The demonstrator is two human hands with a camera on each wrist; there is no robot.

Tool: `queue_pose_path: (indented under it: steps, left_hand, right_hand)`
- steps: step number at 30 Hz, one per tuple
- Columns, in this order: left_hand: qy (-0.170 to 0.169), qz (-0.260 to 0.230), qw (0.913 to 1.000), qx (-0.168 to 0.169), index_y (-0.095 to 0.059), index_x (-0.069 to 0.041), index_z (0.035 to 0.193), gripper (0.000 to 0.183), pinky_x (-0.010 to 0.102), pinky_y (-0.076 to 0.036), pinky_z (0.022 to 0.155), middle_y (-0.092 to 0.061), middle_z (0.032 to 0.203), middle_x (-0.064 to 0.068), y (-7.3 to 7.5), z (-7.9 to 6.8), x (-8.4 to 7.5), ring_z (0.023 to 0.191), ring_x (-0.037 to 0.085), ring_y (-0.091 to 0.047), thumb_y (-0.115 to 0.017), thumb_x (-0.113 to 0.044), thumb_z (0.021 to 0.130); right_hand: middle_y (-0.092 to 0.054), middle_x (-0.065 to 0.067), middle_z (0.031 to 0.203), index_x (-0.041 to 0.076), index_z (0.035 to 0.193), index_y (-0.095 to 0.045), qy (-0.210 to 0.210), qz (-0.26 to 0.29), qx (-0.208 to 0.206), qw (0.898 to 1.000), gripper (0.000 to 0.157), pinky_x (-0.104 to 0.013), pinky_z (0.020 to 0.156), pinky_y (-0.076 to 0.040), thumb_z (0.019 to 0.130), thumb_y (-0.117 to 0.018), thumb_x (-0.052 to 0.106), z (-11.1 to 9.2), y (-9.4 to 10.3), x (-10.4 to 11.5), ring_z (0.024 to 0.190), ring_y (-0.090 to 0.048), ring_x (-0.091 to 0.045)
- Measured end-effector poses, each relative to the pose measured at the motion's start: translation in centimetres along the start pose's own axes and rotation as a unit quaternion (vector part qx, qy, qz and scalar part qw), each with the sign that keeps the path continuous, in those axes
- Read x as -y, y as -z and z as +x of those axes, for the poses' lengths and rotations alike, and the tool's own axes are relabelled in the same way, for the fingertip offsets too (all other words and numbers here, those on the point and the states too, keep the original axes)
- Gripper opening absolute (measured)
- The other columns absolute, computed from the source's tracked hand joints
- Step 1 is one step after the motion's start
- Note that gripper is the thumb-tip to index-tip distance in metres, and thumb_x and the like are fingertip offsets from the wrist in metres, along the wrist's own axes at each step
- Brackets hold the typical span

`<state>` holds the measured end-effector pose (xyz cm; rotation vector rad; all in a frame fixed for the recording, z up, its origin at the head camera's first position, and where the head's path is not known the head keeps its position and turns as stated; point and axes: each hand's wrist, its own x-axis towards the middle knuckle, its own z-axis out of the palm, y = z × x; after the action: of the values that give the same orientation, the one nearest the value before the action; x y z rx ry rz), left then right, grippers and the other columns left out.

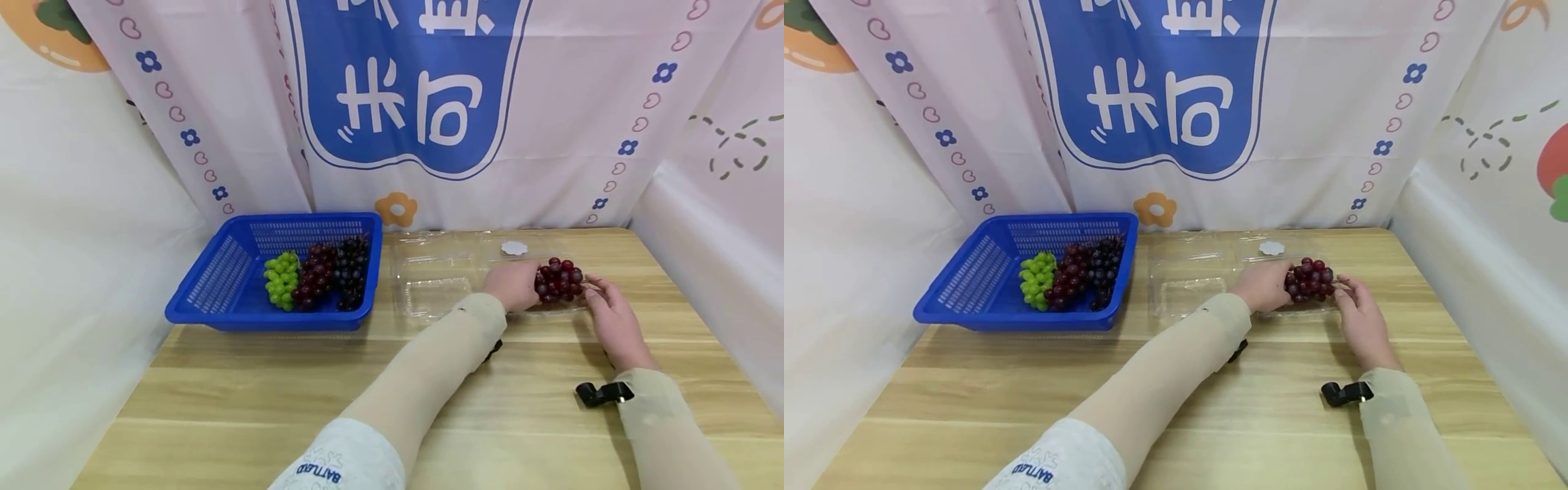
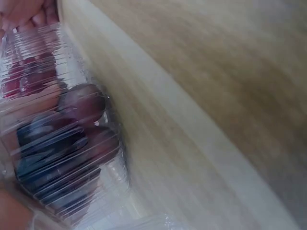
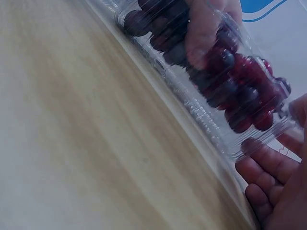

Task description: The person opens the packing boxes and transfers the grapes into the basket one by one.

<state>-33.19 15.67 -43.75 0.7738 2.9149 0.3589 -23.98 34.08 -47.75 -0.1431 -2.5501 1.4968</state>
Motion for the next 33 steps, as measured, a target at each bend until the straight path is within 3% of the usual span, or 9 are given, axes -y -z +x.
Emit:
queue_pose_path:
  steps: [3, 6, 10, 13, 16, 20, 27, 32, 33]
  left_hand:
    - [0.004, -0.075, 0.9970, -0.021, -0.062, -0.032, 0.125, 0.039, 0.028, -0.051, 0.089, -0.066, 0.118, -0.017, 0.5, -0.3, 0.4, 0.106, 0.005, -0.062, -0.076, -0.037, 0.089]
    - [-0.004, -0.179, 0.9830, -0.039, -0.058, -0.032, 0.136, 0.054, 0.026, -0.049, 0.094, -0.065, 0.124, -0.014, 1.1, -0.8, 0.7, 0.109, 0.006, -0.062, -0.080, -0.041, 0.087]
    - [-0.035, -0.321, 0.9448, -0.053, -0.057, -0.028, 0.137, 0.060, 0.024, -0.049, 0.091, -0.066, 0.123, -0.010, 2.6, -1.5, 0.9, 0.103, 0.006, -0.063, -0.083, -0.037, 0.084]
    - [-0.065, -0.399, 0.9132, -0.049, -0.058, -0.025, 0.135, 0.058, 0.024, -0.050, 0.088, -0.066, 0.120, -0.009, 4.2, -2.3, 1.3, 0.098, 0.006, -0.063, -0.084, -0.034, 0.084]
    - [-0.079, -0.445, 0.8911, -0.041, -0.056, -0.023, 0.136, 0.062, 0.030, -0.051, 0.090, -0.065, 0.120, -0.008, 6.5, -3.4, 2.3, 0.099, 0.008, -0.063, -0.084, -0.033, 0.083]
    - [-0.065, -0.491, 0.8672, -0.055, -0.053, -0.029, 0.142, 0.068, 0.037, -0.050, 0.094, -0.063, 0.123, -0.007, 10.1, -5.3, 4.6, 0.104, 0.011, -0.063, -0.084, -0.035, 0.082]
    - [-0.059, -0.600, 0.7916, -0.099, -0.043, -0.031, 0.147, 0.066, 0.043, -0.056, 0.084, -0.059, 0.129, 0.006, 16.2, -8.7, 9.7, 0.104, 0.028, -0.067, -0.077, -0.031, 0.091]
    - [-0.062, -0.655, 0.7425, -0.128, -0.039, -0.027, 0.146, 0.060, 0.044, -0.056, 0.077, -0.059, 0.130, 0.014, 18.5, -10.8, 13.7, 0.100, 0.035, -0.068, -0.070, -0.033, 0.096]
    - [-0.062, -0.658, 0.7384, -0.133, -0.039, -0.026, 0.146, 0.058, 0.043, -0.056, 0.077, -0.060, 0.129, 0.016, 18.8, -11.2, 14.5, 0.099, 0.035, -0.068, -0.069, -0.035, 0.096]
  right_hand:
    - [-0.046, -0.028, 0.147, 0.001, 0.156, -0.033, 0.006, 0.002, -0.001, 1.000, 0.061, -0.063, 0.112, -0.025, 0.111, -0.029, 0.042, 0.0, 0.0, 0.0, 0.135, -0.039, -0.044]
    - [-0.055, -0.025, 0.139, 0.000, 0.153, -0.038, 0.018, -0.017, -0.003, 1.000, 0.059, -0.051, 0.110, -0.033, 0.111, -0.029, 0.040, -0.1, -0.2, -0.2, 0.126, -0.049, -0.034]
    - [-0.061, -0.023, 0.133, -0.001, 0.149, -0.045, 0.030, -0.042, -0.009, 0.999, 0.055, -0.029, 0.096, -0.040, 0.111, -0.032, 0.037, 0.0, -0.5, -0.6, 0.111, -0.055, -0.009]
    - [-0.062, -0.022, 0.133, 0.000, 0.148, -0.046, 0.027, -0.043, -0.011, 0.999, 0.054, -0.031, 0.095, -0.040, 0.111, -0.033, 0.037, 0.0, -0.6, -0.7, 0.107, -0.053, 0.001]
    - [-0.062, -0.021, 0.133, 0.002, 0.148, -0.047, 0.022, -0.046, -0.017, 0.999, 0.055, -0.041, 0.100, -0.039, 0.110, -0.033, 0.039, 0.0, -0.5, -0.5, 0.109, -0.054, -0.005]
    - [-0.061, -0.020, 0.135, 0.003, 0.150, -0.045, 0.013, -0.045, -0.012, 0.999, 0.056, -0.052, 0.106, -0.035, 0.110, -0.032, 0.040, -0.1, -0.3, -0.2, 0.121, -0.054, -0.025]
    - [-0.055, -0.022, 0.142, 0.004, 0.154, -0.038, -0.004, -0.040, 0.008, 0.999, 0.061, -0.062, 0.108, -0.029, 0.110, -0.029, 0.045, -0.2, 0.0, -0.2, 0.135, -0.042, -0.042]
    - [-0.055, -0.023, 0.141, 0.004, 0.155, -0.038, -0.006, -0.035, 0.010, 0.999, 0.062, -0.061, 0.107, -0.031, 0.110, -0.030, 0.045, -0.2, -0.2, -0.3, 0.135, -0.042, -0.041]
    - [-0.055, -0.023, 0.141, 0.004, 0.155, -0.038, -0.006, -0.034, 0.009, 0.999, 0.062, -0.061, 0.107, -0.031, 0.110, -0.030, 0.046, -0.2, -0.2, -0.3, 0.134, -0.042, -0.041]
